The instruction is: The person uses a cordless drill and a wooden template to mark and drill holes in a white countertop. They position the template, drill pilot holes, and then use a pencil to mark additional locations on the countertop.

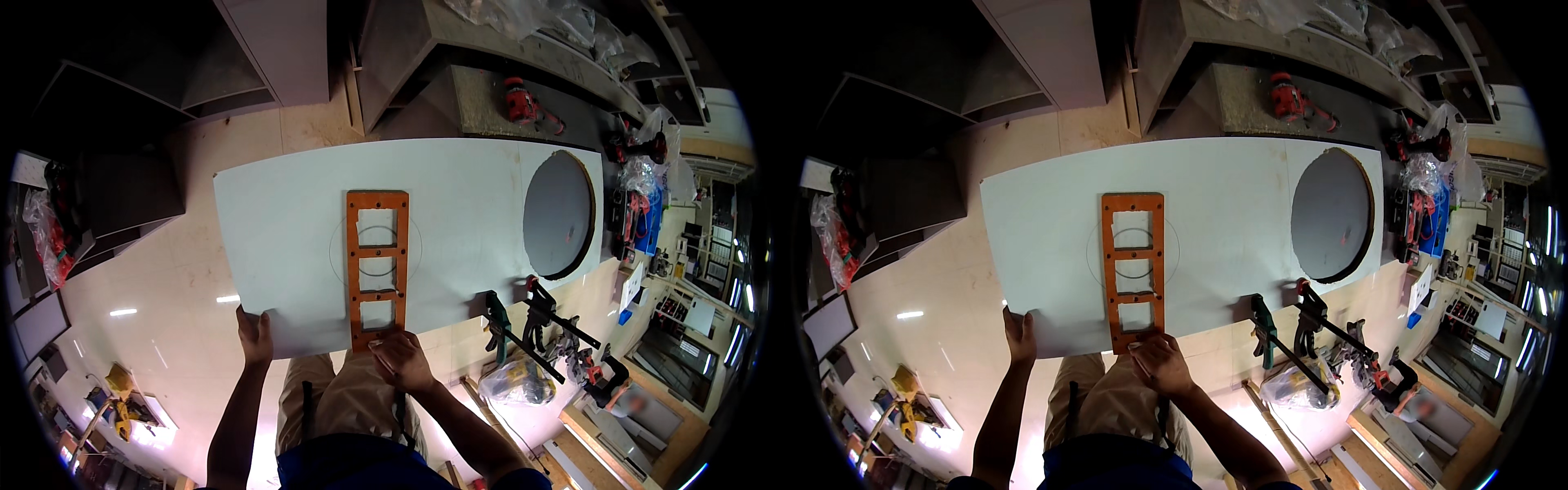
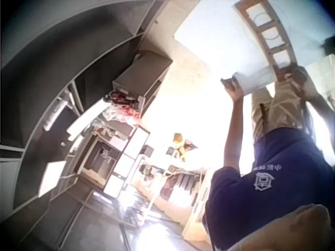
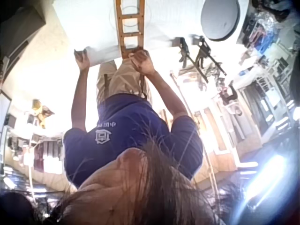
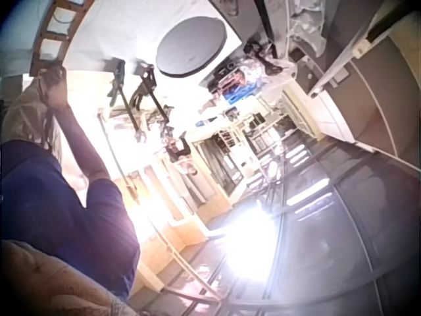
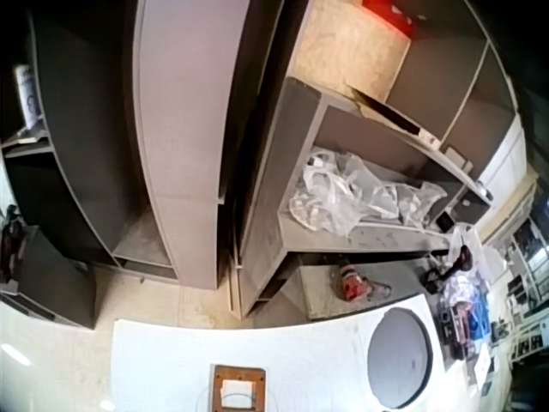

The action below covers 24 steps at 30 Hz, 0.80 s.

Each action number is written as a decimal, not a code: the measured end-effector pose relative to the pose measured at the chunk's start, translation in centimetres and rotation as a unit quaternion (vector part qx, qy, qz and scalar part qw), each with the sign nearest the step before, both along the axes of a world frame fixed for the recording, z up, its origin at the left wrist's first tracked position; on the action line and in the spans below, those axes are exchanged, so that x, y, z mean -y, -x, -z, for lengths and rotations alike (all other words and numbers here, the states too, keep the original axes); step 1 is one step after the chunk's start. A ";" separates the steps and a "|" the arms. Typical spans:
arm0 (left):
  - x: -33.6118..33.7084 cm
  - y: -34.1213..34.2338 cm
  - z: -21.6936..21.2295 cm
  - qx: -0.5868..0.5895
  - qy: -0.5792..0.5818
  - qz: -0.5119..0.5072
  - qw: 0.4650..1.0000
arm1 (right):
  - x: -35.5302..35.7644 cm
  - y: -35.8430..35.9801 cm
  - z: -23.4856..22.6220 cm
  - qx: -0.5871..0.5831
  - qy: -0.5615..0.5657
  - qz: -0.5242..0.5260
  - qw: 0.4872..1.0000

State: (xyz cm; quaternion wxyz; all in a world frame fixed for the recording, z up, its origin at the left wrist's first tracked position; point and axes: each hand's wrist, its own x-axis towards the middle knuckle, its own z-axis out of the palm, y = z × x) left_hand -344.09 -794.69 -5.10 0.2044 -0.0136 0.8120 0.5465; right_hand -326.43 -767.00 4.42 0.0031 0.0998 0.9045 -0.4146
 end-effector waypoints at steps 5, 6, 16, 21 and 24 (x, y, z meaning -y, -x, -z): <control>0.1 -0.1 0.0 0.006 0.006 0.004 1.000 | 0.1 0.0 0.1 -0.012 -0.007 0.000 1.000; 0.1 -0.1 0.0 0.007 -0.001 0.002 1.000 | 0.0 0.0 0.1 -0.012 -0.007 -0.002 1.000; 0.2 -0.1 0.0 0.008 -0.004 0.002 1.000 | 0.0 -0.1 0.4 -0.006 -0.022 -0.025 0.999; 0.5 -0.2 0.2 0.022 0.011 -0.001 1.000 | 0.0 0.1 0.4 -0.018 -0.040 -0.054 0.998; 0.7 -0.1 0.5 0.011 -0.004 -0.003 1.000 | 0.5 1.0 0.2 -0.014 -0.039 -0.052 0.998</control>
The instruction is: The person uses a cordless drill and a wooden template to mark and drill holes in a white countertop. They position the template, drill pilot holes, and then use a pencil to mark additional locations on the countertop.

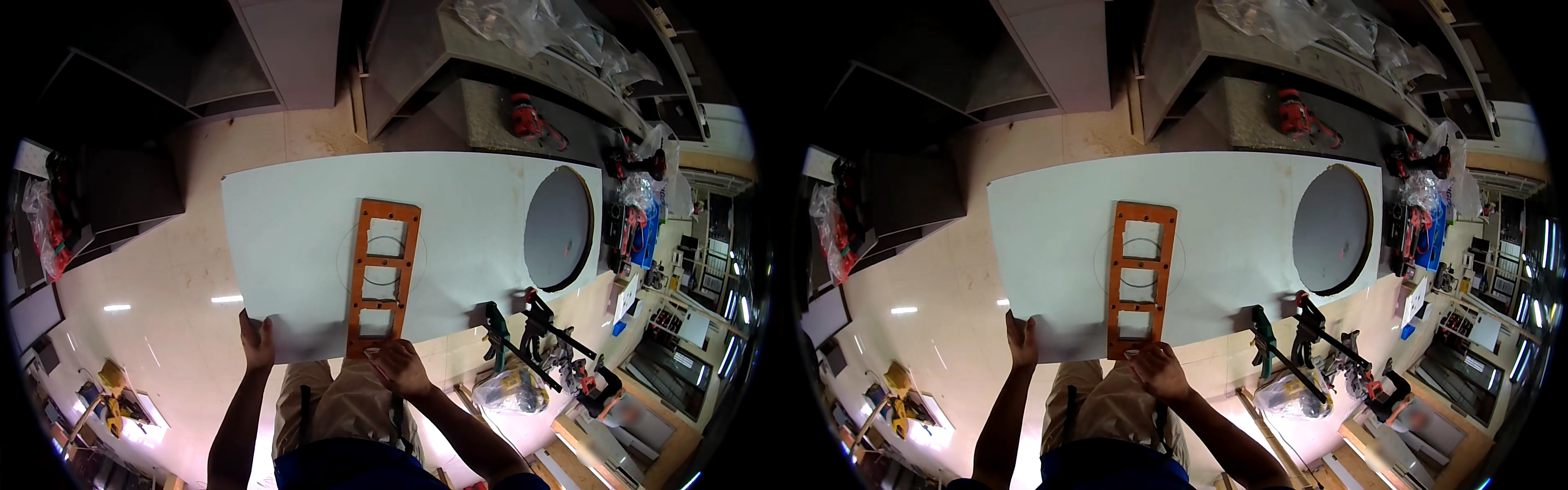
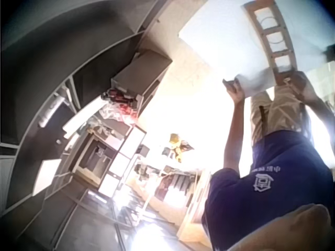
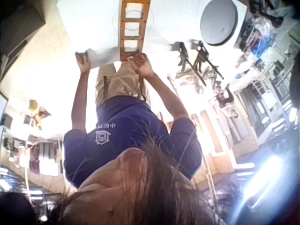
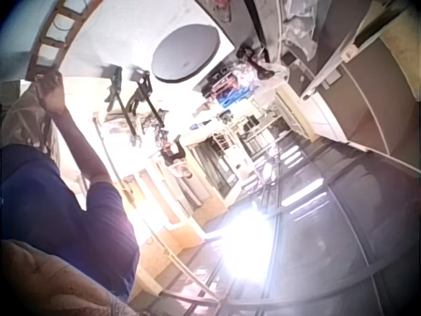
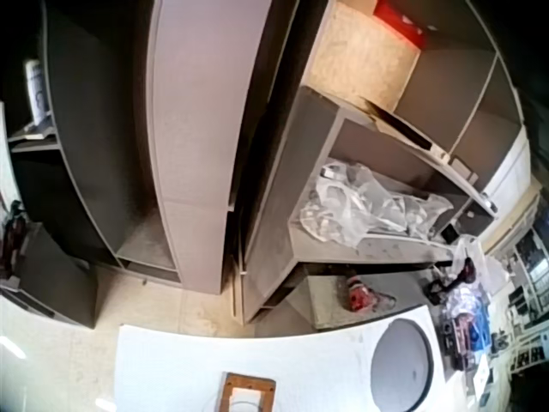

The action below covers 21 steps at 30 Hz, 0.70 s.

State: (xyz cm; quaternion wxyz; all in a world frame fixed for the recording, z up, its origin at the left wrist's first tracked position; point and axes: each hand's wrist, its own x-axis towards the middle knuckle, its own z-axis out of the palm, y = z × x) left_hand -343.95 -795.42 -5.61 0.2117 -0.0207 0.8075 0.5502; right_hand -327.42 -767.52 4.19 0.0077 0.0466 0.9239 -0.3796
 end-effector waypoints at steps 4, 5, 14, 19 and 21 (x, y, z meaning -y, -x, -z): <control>0.4 0.3 -0.1 0.006 -0.077 -0.027 0.997 | 1.3 2.1 0.1 -0.007 -0.010 -0.009 1.000; 0.6 0.3 -0.1 0.019 -0.083 -0.029 0.996 | 1.6 2.8 0.2 -0.001 -0.007 -0.021 1.000; 2.1 -1.1 1.4 0.089 -0.238 -0.176 0.951 | 4.9 13.1 -0.1 0.016 -0.015 -0.085 0.996; 4.1 -2.8 0.5 0.125 -0.224 -0.226 0.940 | 5.8 21.2 1.1 -0.037 -0.078 -0.052 0.995; 5.3 -3.4 0.2 0.136 -0.204 -0.239 0.940 | 5.1 24.1 1.3 -0.037 -0.107 -0.041 0.993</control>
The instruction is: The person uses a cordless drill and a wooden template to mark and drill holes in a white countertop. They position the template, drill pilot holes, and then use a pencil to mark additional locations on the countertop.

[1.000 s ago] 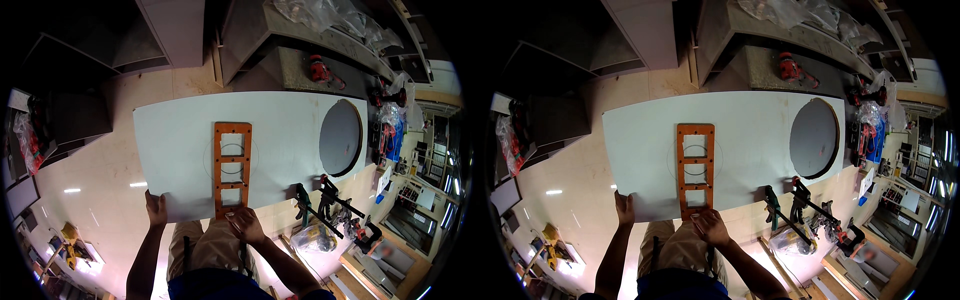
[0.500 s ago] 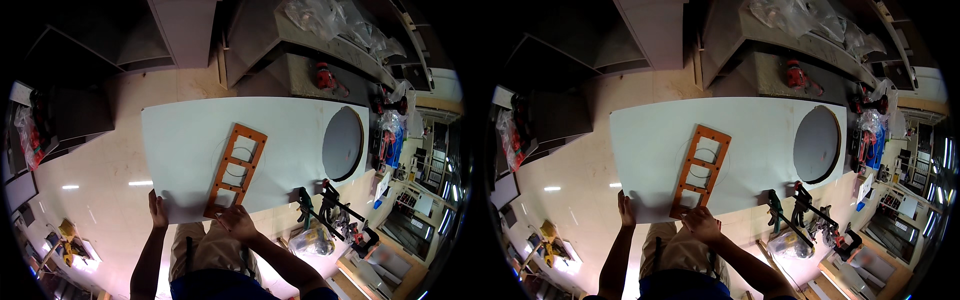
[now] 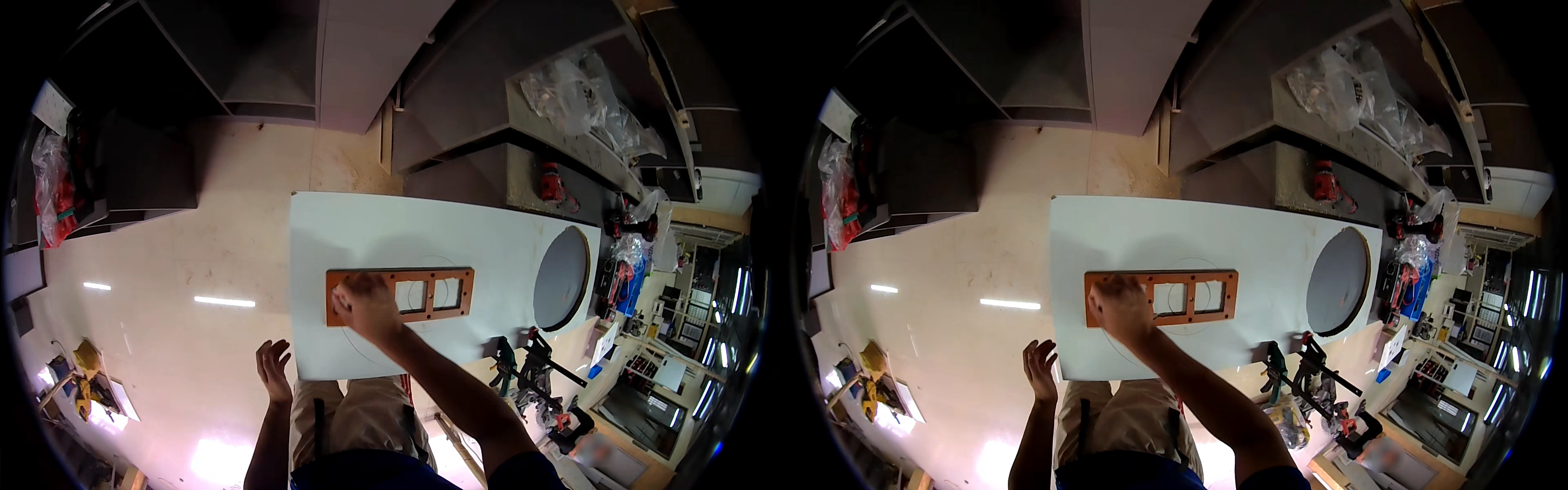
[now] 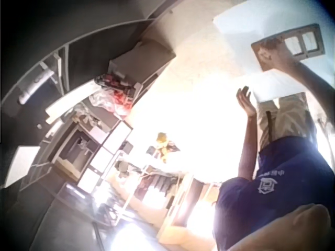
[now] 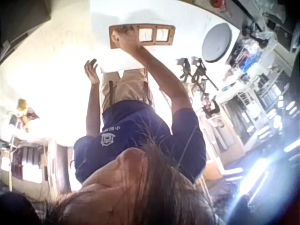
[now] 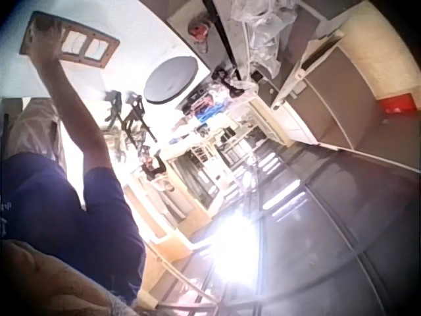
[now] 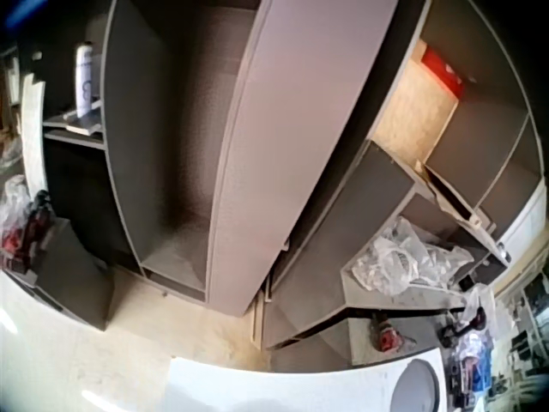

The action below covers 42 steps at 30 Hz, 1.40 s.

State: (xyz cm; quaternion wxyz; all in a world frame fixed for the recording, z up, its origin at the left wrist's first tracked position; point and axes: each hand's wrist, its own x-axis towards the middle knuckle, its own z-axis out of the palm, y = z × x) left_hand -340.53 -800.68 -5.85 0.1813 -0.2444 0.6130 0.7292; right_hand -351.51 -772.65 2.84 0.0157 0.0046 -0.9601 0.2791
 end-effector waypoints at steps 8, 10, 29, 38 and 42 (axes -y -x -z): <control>4.8 -0.4 0.4 0.047 0.035 -0.022 0.998 | -7.7 7.3 0.6 -0.003 0.004 0.080 0.997; 5.5 0.2 0.3 0.039 0.033 -0.023 0.998 | -10.3 7.5 0.8 -0.009 -0.009 0.126 0.992; 4.9 4.9 -2.8 0.035 0.102 0.057 0.993 | -20.6 1.7 0.2 -0.042 0.130 0.338 0.931; 1.9 4.7 -2.3 0.018 0.098 0.096 0.990 | -21.6 0.9 0.8 -0.037 0.179 0.304 0.935; 0.9 4.2 -2.1 0.010 0.098 0.109 0.989 | -21.7 1.8 1.1 -0.046 0.133 0.271 0.952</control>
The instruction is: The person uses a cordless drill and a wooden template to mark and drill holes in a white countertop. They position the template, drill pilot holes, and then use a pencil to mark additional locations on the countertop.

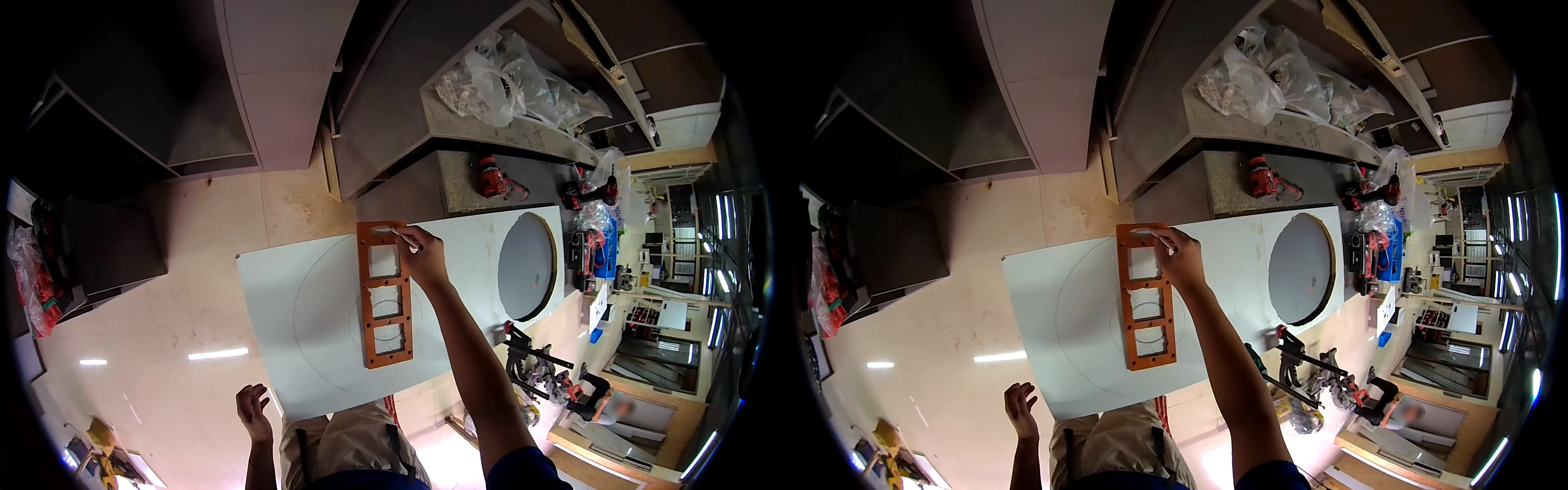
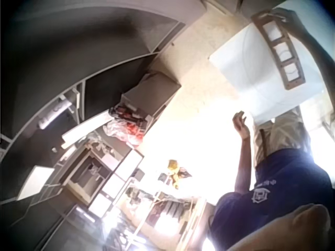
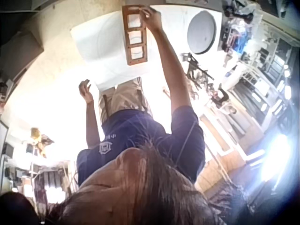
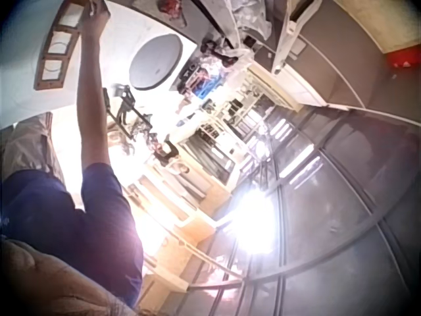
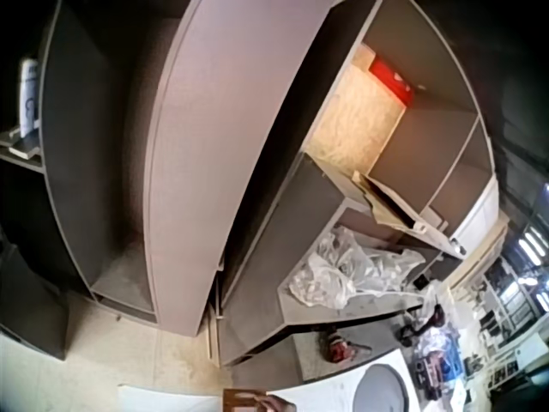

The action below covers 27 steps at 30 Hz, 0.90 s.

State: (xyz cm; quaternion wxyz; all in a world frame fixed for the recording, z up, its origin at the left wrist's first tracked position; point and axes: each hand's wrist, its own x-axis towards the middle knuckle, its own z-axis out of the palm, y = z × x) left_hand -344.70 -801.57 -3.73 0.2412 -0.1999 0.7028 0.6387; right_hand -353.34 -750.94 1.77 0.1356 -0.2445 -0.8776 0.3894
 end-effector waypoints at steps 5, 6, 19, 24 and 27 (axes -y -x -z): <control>-0.5 -0.6 0.0 -0.010 -0.011 0.007 1.000 | -0.4 1.1 0.0 -0.004 -0.048 -0.021 0.999; -0.6 -0.7 -0.1 -0.014 -0.014 0.007 1.000 | -0.6 1.3 0.0 0.003 -0.050 -0.021 0.999; -2.6 -1.6 1.5 -0.063 -0.047 0.044 0.996 | 0.3 1.9 -0.5 0.056 -0.076 0.007 0.996; -2.4 -1.9 1.4 -0.051 -0.036 0.045 0.997 | -1.0 1.4 -0.1 0.074 -0.104 -0.012 0.992; -2.4 -1.6 0.9 -0.034 -0.039 0.039 0.998 | -2.0 0.7 -0.1 0.089 -0.129 -0.015 0.987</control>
